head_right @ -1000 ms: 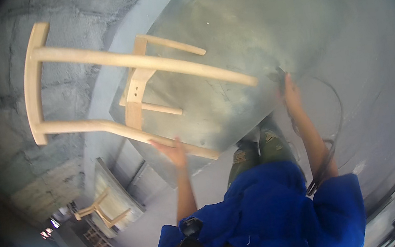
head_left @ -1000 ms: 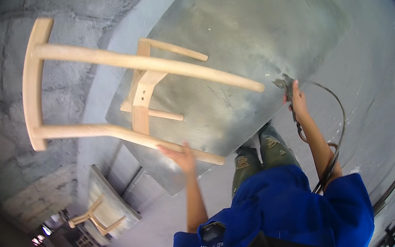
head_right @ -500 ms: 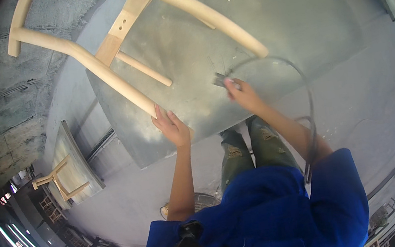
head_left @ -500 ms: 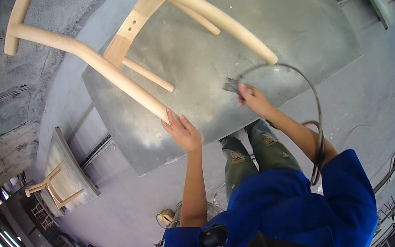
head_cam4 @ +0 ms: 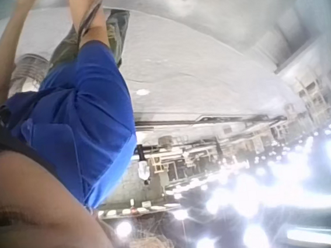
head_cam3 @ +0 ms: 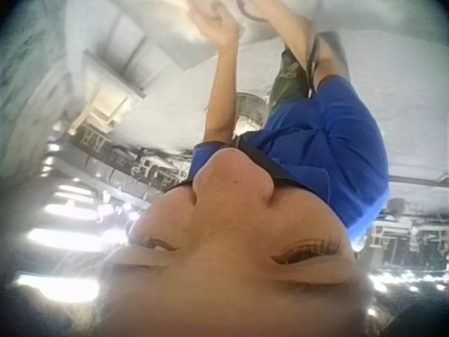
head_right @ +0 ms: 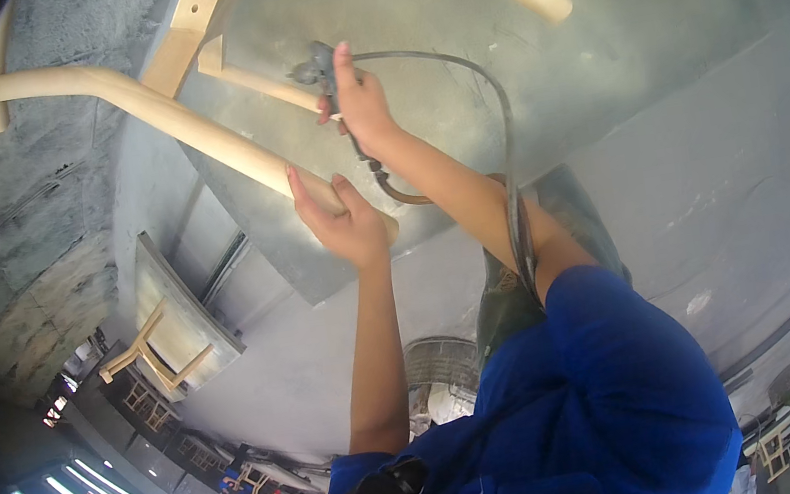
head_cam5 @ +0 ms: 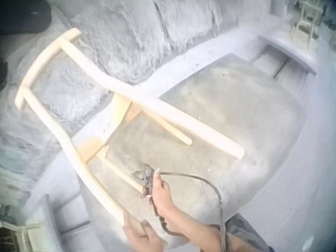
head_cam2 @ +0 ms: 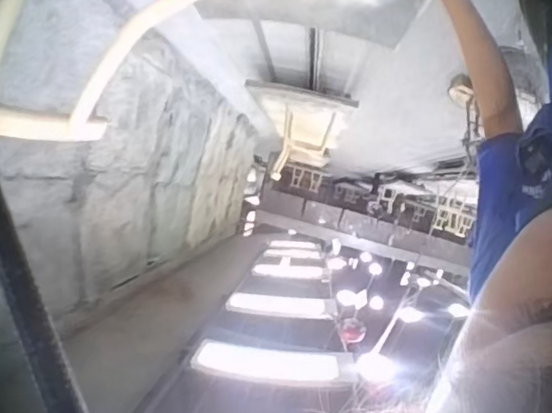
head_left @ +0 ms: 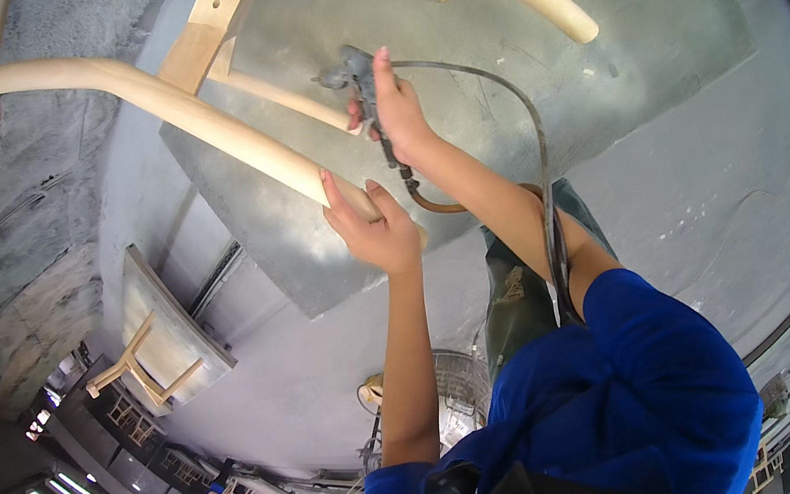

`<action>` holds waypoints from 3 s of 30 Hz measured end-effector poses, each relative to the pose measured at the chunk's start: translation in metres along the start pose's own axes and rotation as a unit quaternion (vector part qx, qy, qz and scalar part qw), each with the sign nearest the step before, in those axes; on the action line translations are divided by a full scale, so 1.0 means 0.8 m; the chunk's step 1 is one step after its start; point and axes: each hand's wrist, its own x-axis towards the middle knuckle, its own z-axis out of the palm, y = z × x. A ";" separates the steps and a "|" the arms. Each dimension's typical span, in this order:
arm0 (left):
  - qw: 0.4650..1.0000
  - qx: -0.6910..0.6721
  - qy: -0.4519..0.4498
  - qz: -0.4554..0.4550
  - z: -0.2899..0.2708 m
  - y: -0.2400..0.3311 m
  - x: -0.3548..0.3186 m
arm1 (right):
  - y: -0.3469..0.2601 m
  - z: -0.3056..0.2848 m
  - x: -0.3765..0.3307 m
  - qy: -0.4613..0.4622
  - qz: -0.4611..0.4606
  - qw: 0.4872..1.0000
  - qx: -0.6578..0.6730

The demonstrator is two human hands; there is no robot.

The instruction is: The person uses a handheld spray gun to apply a light-colored finish to a wooden chair frame. They repeatedly reposition the chair on a metal platform to coat different sides, including legs, seat, and backrest, then move to a second chair and repeat the process.

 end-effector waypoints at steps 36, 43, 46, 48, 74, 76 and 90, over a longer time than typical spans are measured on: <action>0.995 -0.066 -0.060 -0.039 0.000 -0.016 0.002 | -0.037 -0.110 -0.022 -0.007 -0.332 0.933 -0.139; 0.997 -0.063 -0.047 -0.016 0.002 -0.015 0.000 | 0.001 -0.083 -0.047 -0.173 -0.215 0.935 -0.224; 0.997 -0.063 -0.040 -0.011 0.002 -0.015 -0.001 | -0.009 -0.084 -0.063 -0.168 -0.206 0.953 -0.146; 0.997 -0.068 -0.036 -0.021 0.003 -0.015 -0.002 | -0.020 -0.089 -0.077 -0.131 -0.259 0.951 -0.108; 0.997 -0.061 -0.010 -0.047 -0.031 -0.032 -0.012 | -0.203 -0.056 -0.250 -0.031 -0.404 0.866 -0.294; 0.997 -0.068 -0.008 -0.034 -0.031 -0.036 -0.015 | -0.214 -0.038 -0.261 -0.057 -0.411 0.848 -0.328; 0.996 -0.087 0.002 -0.026 -0.034 -0.033 -0.051 | -0.303 0.129 -0.207 -0.167 -0.489 0.842 -0.155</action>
